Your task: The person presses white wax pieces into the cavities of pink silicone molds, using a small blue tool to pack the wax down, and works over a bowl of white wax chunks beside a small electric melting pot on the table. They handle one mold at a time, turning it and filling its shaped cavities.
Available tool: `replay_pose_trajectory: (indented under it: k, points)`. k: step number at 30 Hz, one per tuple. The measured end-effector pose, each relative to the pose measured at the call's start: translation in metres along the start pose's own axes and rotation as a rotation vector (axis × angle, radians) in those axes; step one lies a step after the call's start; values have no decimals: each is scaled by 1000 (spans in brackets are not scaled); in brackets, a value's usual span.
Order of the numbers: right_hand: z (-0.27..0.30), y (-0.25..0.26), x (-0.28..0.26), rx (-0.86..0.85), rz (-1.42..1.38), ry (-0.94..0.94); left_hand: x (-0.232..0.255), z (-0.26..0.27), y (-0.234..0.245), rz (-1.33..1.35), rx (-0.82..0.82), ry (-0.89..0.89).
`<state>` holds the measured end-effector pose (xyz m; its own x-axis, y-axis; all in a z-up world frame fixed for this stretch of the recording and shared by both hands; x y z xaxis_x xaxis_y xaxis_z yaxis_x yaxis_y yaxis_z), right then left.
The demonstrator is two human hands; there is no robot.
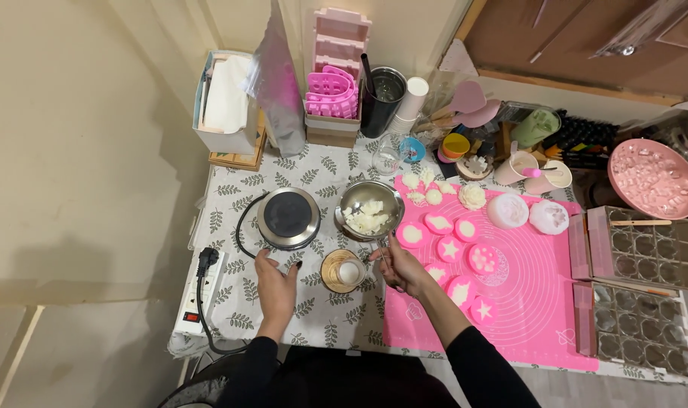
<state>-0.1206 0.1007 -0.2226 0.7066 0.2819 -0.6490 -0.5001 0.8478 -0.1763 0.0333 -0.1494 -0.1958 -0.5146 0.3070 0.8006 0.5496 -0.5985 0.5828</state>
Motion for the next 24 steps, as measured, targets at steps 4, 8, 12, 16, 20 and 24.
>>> replay_pose_trajectory:
  k: [4, 8, 12, 16, 20, 24]
  points:
    - [-17, 4, 14, 18, 23, 49, -14, -2, -9, 53, 18, -30]
    - [-27, 11, 27, 97, 54, 82, -26, 2, -10, -12, -161, 227]
    - [-20, 20, 28, 306, 140, 294, -17, 3, 2, -121, -151, 236]
    - [26, 22, 0, 672, 480, 686, 16, 1, 36, 121, 20, 117]
    - [52, -1, -35, 537, 401, 645, 49, -58, 70, 195, 279, -291]
    - [41, -46, -46, 368, 405, 528, 72, -159, 78, -158, 301, -504]
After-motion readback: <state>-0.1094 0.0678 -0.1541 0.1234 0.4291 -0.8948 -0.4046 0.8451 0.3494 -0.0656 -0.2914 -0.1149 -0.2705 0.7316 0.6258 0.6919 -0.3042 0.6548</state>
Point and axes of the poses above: each hand's wrist, its own z-axis away from the middle knuckle, its own y-axis out of the back of the hand, x = y × z, the point moved 2 cm from there along -z, towards the middle knuckle
